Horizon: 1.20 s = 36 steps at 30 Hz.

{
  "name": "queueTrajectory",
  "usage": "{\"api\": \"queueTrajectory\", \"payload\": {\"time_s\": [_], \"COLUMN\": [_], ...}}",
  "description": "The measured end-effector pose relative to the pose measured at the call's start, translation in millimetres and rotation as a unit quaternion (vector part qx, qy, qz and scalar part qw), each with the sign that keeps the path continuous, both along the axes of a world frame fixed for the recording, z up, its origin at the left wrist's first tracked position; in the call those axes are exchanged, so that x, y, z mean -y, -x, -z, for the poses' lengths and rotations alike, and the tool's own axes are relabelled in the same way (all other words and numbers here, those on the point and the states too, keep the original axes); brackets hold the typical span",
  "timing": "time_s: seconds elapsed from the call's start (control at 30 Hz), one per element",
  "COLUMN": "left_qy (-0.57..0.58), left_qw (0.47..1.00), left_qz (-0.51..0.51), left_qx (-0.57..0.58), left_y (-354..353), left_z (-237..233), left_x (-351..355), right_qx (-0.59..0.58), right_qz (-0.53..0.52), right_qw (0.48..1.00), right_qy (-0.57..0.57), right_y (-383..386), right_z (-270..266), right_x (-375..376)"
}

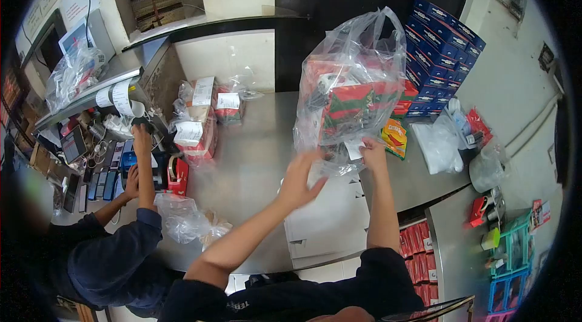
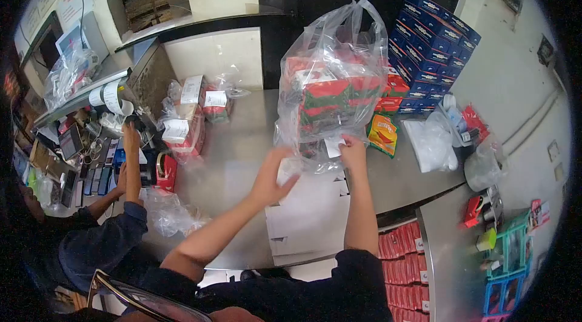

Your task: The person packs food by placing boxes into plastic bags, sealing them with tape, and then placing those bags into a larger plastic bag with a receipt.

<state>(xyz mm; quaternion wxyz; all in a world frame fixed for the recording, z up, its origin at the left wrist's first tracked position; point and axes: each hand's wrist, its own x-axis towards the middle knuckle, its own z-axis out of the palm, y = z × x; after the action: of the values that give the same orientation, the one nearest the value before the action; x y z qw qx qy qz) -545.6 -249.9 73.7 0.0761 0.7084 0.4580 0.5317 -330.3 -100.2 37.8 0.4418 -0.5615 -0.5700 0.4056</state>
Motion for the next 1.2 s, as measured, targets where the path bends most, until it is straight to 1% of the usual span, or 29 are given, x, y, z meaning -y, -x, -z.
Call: {"api": "queueTrajectory", "payload": {"time_s": [0.03, 0.1, 0.17, 0.23, 0.3, 0.33, 0.37, 0.4, 0.43, 0.47, 0.5, 0.53, 0.57, 0.63, 0.67, 0.7, 0.73, 0.77, 0.8, 0.83, 0.87, 0.93, 0.97, 1.03, 1.07, 1.1, 1.13, 1.17, 1.2], "left_qy": [-0.015, -0.032, -0.019, -0.006, -0.031, -0.052, -0.054, -0.055, 0.088, 0.228, 0.264, 0.291, 0.292, 0.289, 0.336, 0.335, 0.313, 0.291, 0.236, 0.181, 0.128, 0.109, 0.09, 0.129, 0.161, 0.191, 0.187, 0.198, 0.207], "left_qw": [0.999, 0.997, 0.997, 0.997, 0.996, 0.988, 0.987, 0.984, 0.971, 0.913, 0.828, 0.712, 0.715, 0.758, 0.759, 0.762, 0.799, 0.832, 0.851, 0.865, 0.849, 0.861, 0.871, 0.858, 0.843, 0.825, 0.821, 0.804, 0.787], "left_qz": [-0.001, -0.063, -0.05, -0.039, -0.081, -0.126, -0.113, -0.099, 0.038, 0.173, 0.31, 0.436, 0.433, 0.445, 0.391, 0.391, 0.337, 0.28, 0.247, 0.213, 0.219, 0.183, 0.147, 0.131, 0.112, 0.093, 0.092, 0.098, 0.102], "left_qx": [0.031, 0.041, 0.05, 0.061, 0.035, 0.067, 0.101, 0.134, 0.218, 0.29, 0.385, 0.467, 0.464, 0.379, 0.397, 0.393, 0.387, 0.38, 0.398, 0.416, 0.464, 0.462, 0.461, 0.479, 0.501, 0.524, 0.532, 0.552, 0.573], "left_y": [-2.9, -6.1, -2.6, -7.2, -5.6, -12.0, -16.8, -23.6, -33.1, -38.8, -43.7, -47.8, -42.2, -20.4, -13.4, -2.5, 9.1, 18.7, 28.1, 38.3, 42.2, 48.7, 54.4, 60.9, 62.6, 62.8, 60.5, 56.9, 53.5], "left_z": [-14.1, -35.6, -42.4, -42.7, -40.6, -49.1, -37.5, -21.2, -0.5, 14.9, 7.9, -8.3, -24.3, -64.0, -81.8, -89.5, -97.6, -105.9, -106.8, -104.6, -108.4, -94.6, -87.6, -59.5, -43.9, -32.2, -25.2, -19.5, -13.0], "left_x": [-28.6, -78.5, -114.5, -127.7, -127.8, -107.1, -89.9, -70.1, -50.3, -37.4, -27.1, -16.5, -16.9, -29.1, -31.2, -39.3, -48.2, -58.2, -73.8, -91.2, -107.1, -133.0, -146.4, -156.1, -161.1, -163.0, -161.3, -158.1, -155.5], "right_qx": [0.023, 0.048, 0.047, 0.103, 0.165, 0.069, -0.027, -0.028, -0.058, -0.092, -0.109, -0.105, -0.079, -0.075, 0.008, 0.093, 0.062, 0.063, -0.031, 0.111, 0.191, 0.274, 0.242, 0.145, 0.016, -0.112, -0.141, -0.133, 0.053], "right_qz": [-0.007, -0.014, -0.021, -0.039, -0.107, -0.115, -0.123, -0.13, -0.101, -0.068, -0.119, -0.16, -0.208, -0.238, -0.277, -0.31, -0.281, -0.134, 0.044, 0.136, 0.169, 0.091, -0.032, -0.114, -0.165, -0.214, -0.216, -0.223, -0.14], "right_qw": [1.0, 0.999, 0.998, 0.991, 0.979, 0.99, 0.992, 0.991, 0.983, 0.958, 0.953, 0.97, 0.972, 0.967, 0.948, 0.911, 0.863, 0.89, 0.889, 0.844, 0.804, 0.872, 0.913, 0.952, 0.969, 0.963, 0.958, 0.958, 0.978], "right_qy": [0.002, -0.001, -0.036, -0.082, -0.047, -0.032, -0.016, -0.018, -0.143, -0.264, -0.255, -0.153, -0.08, -0.051, -0.155, -0.255, -0.416, -0.43, -0.456, -0.508, -0.537, -0.395, -0.326, -0.243, -0.184, -0.118, -0.123, -0.12, -0.143], "right_y": [-0.8, -5.6, -16.4, -29.9, -53.3, -60.4, -62.8, -61.0, -56.0, -45.0, -27.7, -10.5, 3.4, 22.3, 27.6, 33.1, 29.8, 24.9, 29.6, 25.6, 21.0, 13.7, 14.3, 17.0, 20.0, 22.5, 43.0, 56.3, 69.6], "right_z": [2.0, 2.3, 5.0, -28.5, -81.9, -115.5, -133.5, -126.0, -117.1, -112.2, -115.1, -118.2, -118.4, -117.5, -120.5, -125.2, -143.9, -167.5, -185.9, -234.7, -259.9, -275.7, -286.5, -297.6, -305.1, -316.5, -328.0, -333.7, -337.3], "right_x": [0.3, 0.8, 5.3, 33.0, 74.9, 100.5, 117.4, 122.6, 129.0, 131.7, 135.0, 134.9, 131.9, 119.4, 111.0, 101.1, 70.7, 46.5, 8.4, -14.8, -46.3, -118.6, -133.2, -177.7, -172.6, -155.2, -113.4, -102.5, -97.3]}}
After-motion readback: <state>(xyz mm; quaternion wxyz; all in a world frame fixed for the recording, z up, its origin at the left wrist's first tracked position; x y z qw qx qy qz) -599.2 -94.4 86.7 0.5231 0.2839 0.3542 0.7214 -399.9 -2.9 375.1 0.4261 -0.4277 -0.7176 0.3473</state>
